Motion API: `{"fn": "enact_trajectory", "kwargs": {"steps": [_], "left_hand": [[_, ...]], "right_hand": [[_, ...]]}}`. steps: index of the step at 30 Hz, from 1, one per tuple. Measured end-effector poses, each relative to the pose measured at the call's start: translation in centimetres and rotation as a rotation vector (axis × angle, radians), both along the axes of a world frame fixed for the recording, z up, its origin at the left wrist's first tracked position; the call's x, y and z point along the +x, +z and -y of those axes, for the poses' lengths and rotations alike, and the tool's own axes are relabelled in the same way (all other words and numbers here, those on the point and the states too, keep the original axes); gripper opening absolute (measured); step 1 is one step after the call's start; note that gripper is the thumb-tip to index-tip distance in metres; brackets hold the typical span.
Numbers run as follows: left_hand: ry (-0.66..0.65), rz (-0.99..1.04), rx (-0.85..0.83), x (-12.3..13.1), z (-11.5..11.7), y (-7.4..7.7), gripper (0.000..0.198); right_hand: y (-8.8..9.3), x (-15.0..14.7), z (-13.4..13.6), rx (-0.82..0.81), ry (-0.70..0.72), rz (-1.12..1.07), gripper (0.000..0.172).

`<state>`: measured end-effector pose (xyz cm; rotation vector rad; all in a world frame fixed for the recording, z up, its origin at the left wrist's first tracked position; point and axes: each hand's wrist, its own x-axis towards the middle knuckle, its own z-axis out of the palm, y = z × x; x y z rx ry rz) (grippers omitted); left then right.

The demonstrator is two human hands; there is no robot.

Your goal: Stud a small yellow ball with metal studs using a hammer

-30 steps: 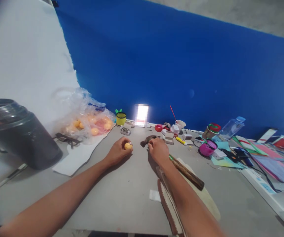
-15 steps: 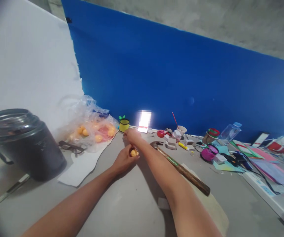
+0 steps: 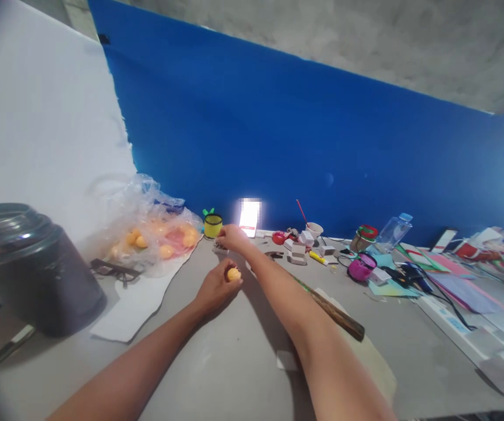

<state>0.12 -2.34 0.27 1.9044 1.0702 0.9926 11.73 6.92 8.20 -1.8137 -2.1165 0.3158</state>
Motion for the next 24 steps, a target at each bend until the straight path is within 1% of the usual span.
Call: {"fn": "enact_trajectory", "kwargs": {"steps": [2,4,5,7,8,11,13,16,19,21,24], "left_hand": [[0.007,0.054,-0.008,0.0,-0.1,0.1,0.026],[0.031,0.109,-0.009,0.1,-0.4,0.1,0.032],[0.048,0.134,-0.015,0.1,-0.5,0.1,0.035],[0.068,0.167,-0.056,0.0,-0.8,0.1,0.041],[0.064,0.181,-0.081,0.0,-0.9,0.1,0.045],[0.04,0.232,-0.142,-0.1,-0.8,0.1,0.051],[-0.005,0.296,-0.203,0.0,-0.4,0.4,0.055],[-0.088,0.395,-0.308,0.0,0.4,1.0,0.062],[-0.11,0.429,-0.356,0.1,1.2,1.6,0.06],[-0.119,0.44,-0.382,0.2,1.5,1.8,0.058],[-0.127,0.445,-0.42,0.3,1.7,1.9,0.053]], "right_hand": [[0.4,1.2,0.9,0.014,0.006,-0.119,0.018],[0.5,2.7,2.7,0.006,0.017,-0.352,0.021],[0.5,3.5,3.9,-0.009,0.019,-0.489,0.02],[0.1,5.2,6.6,-0.048,-0.022,-0.701,0.019],[-0.1,5.9,8.1,-0.061,-0.043,-0.793,0.021],[-1.2,7.5,11.7,-0.12,-0.111,-0.948,0.032],[-2.3,8.0,13.1,-0.137,-0.15,-1.004,0.035],[-4.1,8.2,14.0,-0.123,-0.2,-1.115,0.038],[-5.6,8.2,14.1,-0.101,-0.247,-1.246,0.043],[-6.2,8.3,14.2,-0.113,-0.242,-1.324,0.045],[-6.3,8.5,14.5,-0.191,-0.188,-1.424,0.045]]}}
